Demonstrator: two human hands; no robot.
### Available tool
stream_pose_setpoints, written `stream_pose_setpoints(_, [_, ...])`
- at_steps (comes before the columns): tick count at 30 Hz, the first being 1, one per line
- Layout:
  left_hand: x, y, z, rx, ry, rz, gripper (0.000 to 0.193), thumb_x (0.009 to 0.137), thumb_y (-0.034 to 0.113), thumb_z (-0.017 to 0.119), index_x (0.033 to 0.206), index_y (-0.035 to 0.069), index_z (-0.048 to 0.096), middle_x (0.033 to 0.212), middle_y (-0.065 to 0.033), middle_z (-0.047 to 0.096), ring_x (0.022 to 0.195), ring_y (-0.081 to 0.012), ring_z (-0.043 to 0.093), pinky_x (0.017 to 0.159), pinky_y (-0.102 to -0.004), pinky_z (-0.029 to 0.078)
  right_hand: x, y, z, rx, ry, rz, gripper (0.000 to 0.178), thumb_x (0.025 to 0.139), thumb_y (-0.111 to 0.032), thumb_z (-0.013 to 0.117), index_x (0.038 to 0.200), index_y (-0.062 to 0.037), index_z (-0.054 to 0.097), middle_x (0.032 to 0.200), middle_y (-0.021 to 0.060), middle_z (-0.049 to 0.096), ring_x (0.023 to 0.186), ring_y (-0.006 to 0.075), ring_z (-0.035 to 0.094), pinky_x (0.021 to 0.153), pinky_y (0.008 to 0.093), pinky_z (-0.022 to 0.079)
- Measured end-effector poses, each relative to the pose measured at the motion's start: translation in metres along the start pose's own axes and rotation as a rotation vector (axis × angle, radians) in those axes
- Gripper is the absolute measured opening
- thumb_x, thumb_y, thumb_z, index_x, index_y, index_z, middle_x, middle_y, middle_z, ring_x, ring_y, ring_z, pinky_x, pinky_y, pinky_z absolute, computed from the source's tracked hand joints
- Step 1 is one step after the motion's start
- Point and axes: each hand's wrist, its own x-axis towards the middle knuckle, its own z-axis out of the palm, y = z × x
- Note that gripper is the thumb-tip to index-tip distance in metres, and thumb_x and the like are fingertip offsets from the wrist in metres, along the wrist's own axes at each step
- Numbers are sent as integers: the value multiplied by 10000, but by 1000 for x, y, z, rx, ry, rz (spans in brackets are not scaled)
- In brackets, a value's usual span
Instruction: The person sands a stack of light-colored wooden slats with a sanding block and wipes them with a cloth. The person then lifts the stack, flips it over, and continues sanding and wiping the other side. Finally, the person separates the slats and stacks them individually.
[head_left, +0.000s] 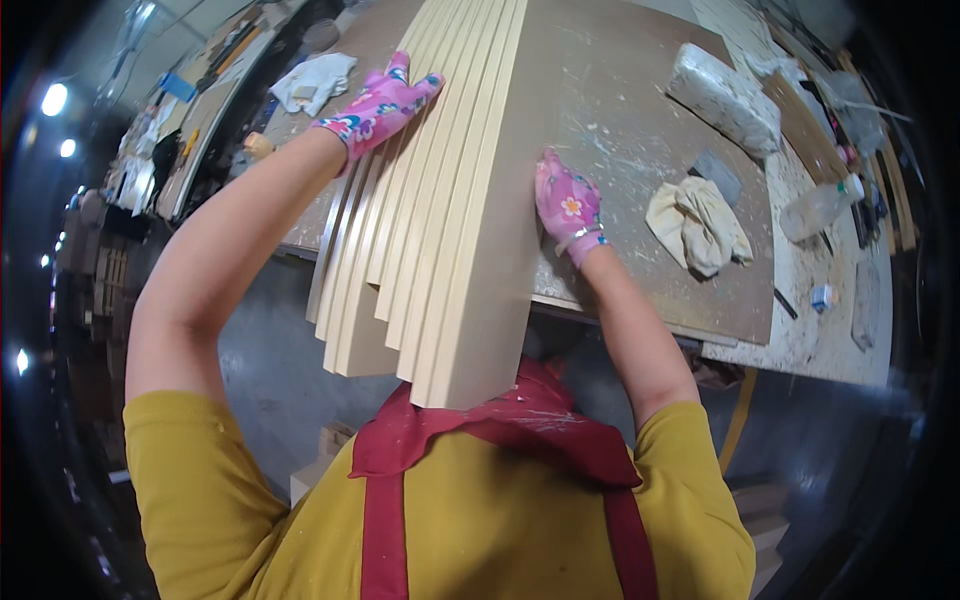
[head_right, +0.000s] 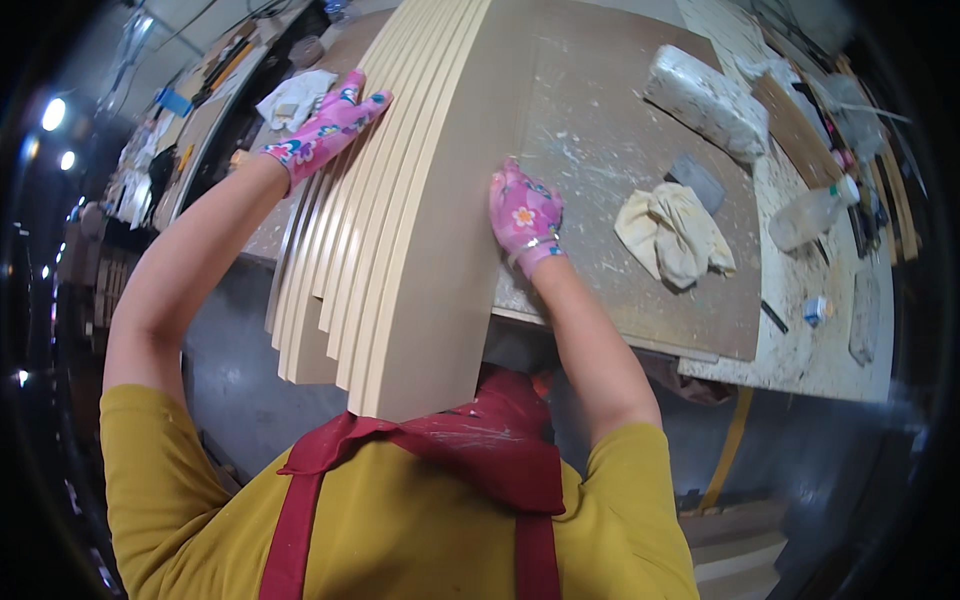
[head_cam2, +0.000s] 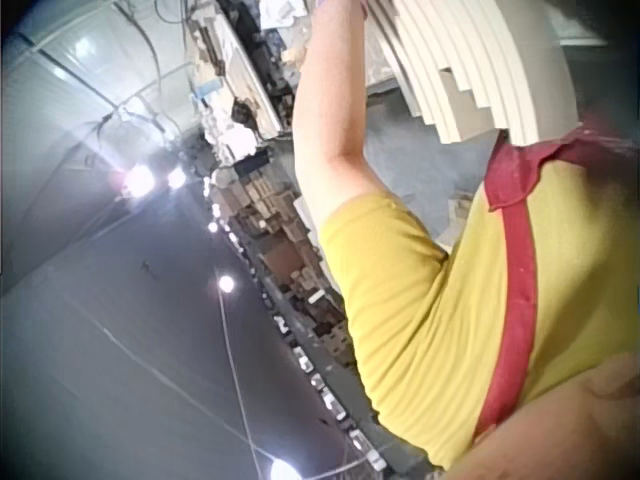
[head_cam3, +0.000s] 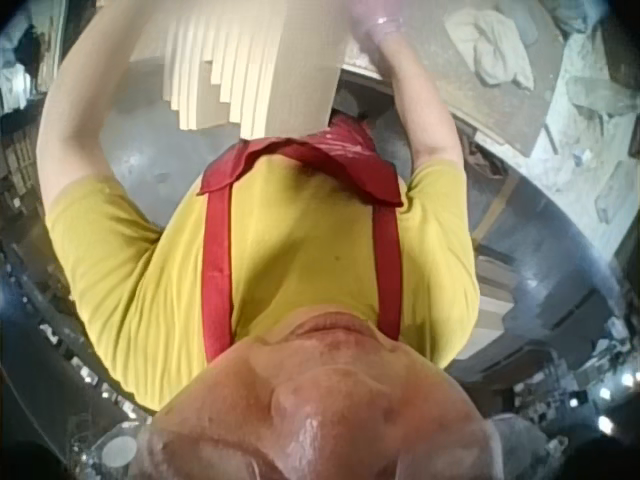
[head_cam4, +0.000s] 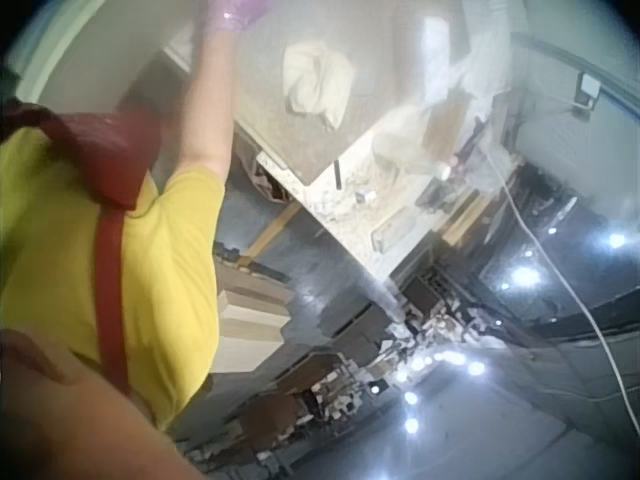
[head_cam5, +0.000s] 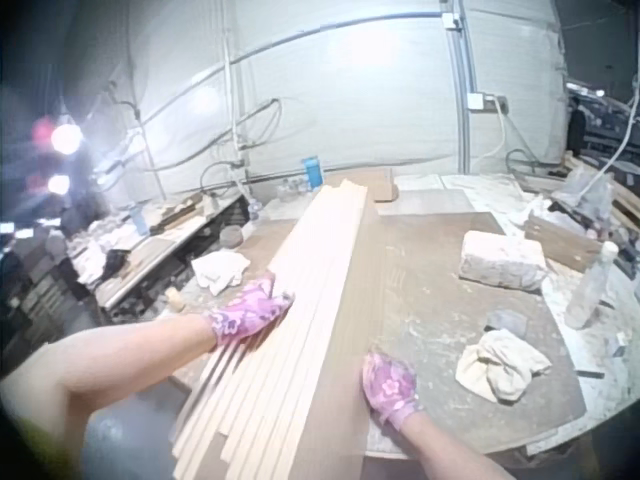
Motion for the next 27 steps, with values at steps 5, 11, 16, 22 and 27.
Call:
stream_pose_setpoints(5, [18,-68,3,124,95,-64,955,896,613,534,1560,37,159,1558,-298,248,1447,-399,284,1174,-448,272,23,33,22,-12,86,-181,591,994,-459,405,1500,-155,393,1306,214,593,1260,354,526,1049,515,372])
stream_pose_setpoints(11, [-8,-66,6,198,178,-264,1012,827,688,578,1556,81,227,1518,-296,329,1401,-421,359,1142,-456,321,36,35,22,185,227,-133,693,928,-432,595,1487,-79,387,1381,265,514,1330,406,438,1108,473,335])
stream_pose_setpoints(16, [-8,-65,13,225,172,-312,1018,819,707,585,1547,76,255,1495,-294,355,1395,-422,356,1137,-468,317,42,24,26,949,305,22,842,855,-209,748,1502,37,268,1538,245,324,1399,337,363,1157,385,299])
stream_pose_setpoints(22, [-7,-65,12,245,147,-314,1020,828,697,585,1556,80,225,1509,-299,325,1417,-428,315,1153,-470,291,60,11,0,1588,185,442,811,842,11,719,1494,9,237,1365,193,512,1120,256,613,909,339,542])
stream_pose_setpoints(27, [-4,-72,11,235,111,-349,1026,830,715,565,1564,96,202,1546,-307,258,1438,-434,274,1168,-472,265,66,18,-8,1609,-51,379,661,837,38,715,1404,-40,384,1175,125,615,998,223,650,816,346,574])
